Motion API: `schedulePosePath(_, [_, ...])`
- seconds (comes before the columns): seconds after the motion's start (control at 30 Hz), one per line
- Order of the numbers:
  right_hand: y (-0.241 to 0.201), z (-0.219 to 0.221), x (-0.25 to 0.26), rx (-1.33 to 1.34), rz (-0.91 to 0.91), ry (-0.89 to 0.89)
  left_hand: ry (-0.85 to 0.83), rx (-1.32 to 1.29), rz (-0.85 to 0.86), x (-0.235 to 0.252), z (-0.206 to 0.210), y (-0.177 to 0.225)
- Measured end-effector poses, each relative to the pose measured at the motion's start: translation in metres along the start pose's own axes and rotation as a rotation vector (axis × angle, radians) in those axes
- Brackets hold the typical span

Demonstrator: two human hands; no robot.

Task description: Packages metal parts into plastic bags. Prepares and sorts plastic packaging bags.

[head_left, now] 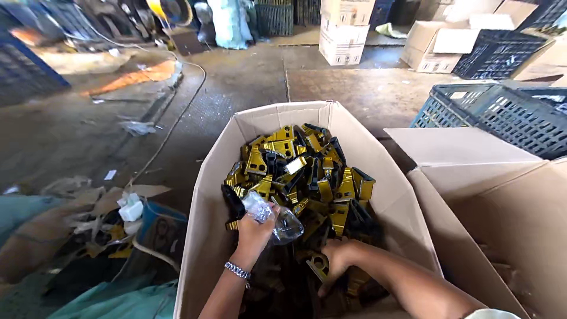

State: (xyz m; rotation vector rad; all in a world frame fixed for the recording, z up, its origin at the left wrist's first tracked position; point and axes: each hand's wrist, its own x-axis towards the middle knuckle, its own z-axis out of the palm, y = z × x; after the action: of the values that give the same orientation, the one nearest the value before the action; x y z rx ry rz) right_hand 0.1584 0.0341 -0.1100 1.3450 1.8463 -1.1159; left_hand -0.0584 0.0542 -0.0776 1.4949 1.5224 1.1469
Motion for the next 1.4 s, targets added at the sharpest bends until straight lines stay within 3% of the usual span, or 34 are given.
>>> schedulePosePath(0.13, [-0.012, -0.007, -0.006, -0.099, -0.158, -0.041, -0.046, 0.098, 0.011, -0.001, 0.0, 0.002])
schedulePosePath(0.2, [-0.011, -0.013, -0.014, -0.009, -0.3, 0.018, -0.013, 0.09, 0.036, -0.002, -0.001, 0.001])
schedulePosePath(0.27, [-0.012, -0.039, -0.046, 0.195, -0.314, 0.231, 0.045, 0.08, 0.089, 0.0, -0.002, -0.002])
schedulePosePath(0.4, [-0.003, -0.064, -0.096, 0.622, -0.432, 0.853, 0.119, 0.057, 0.167, -0.002, 0.002, -0.006])
schedulePosePath(0.43, [-0.006, -0.063, -0.098, 0.743, -0.48, 0.864, 0.11, 0.014, 0.15, -0.005, 0.005, -0.004])
schedulePosePath(0.53, [-0.021, -0.057, -0.089, 0.879, -0.485, 0.606, 0.023, -0.226, 0.001, -0.016, 0.018, 0.023])
schedulePosePath(0.67, [-0.022, -0.055, -0.076, 0.738, -0.41, 0.911, 0.004, -0.4, -0.17, -0.018, 0.021, 0.04])
schedulePosePath(0.8, [-0.024, -0.056, -0.08, 0.568, -0.439, 0.855, -0.019, -0.526, -0.215, -0.022, 0.023, 0.052])
schedulePosePath(0.9, [-0.029, -0.054, -0.065, 0.559, -0.364, 0.969, -0.003, -0.622, -0.322, -0.02, 0.022, 0.06])
schedulePosePath(0.97, [-0.041, -0.054, -0.06, 0.289, -0.208, 0.803, 0.023, -0.649, -0.408, -0.019, 0.022, 0.065])
schedulePosePath(1.03, [-0.05, -0.051, -0.047, 0.211, -0.128, 0.613, -0.009, -0.581, -0.427, -0.021, 0.021, 0.057])
schedulePosePath(1.1, [-0.045, -0.052, -0.032, 0.367, -0.134, 0.614, -0.058, -0.454, -0.245, -0.024, 0.025, 0.044])
schedulePosePath(1.2, [-0.029, -0.051, -0.023, 0.732, -0.24, 0.634, -0.011, -0.161, 0.297, -0.011, 0.036, 0.007])
schedulePosePath(1.23, [-0.025, -0.05, -0.027, 0.887, -0.286, 0.597, 0.037, -0.105, 0.399, -0.005, 0.037, -0.003])
schedulePosePath(1.33, [-0.017, -0.054, -0.042, 1.159, -0.385, 0.603, 0.194, -0.143, 0.387, -0.002, 0.036, -0.004])
schedulePosePath(1.4, [-0.019, -0.053, -0.041, 1.23, -0.411, 0.67, 0.16, -0.248, 0.375, -0.013, 0.04, 0.009])
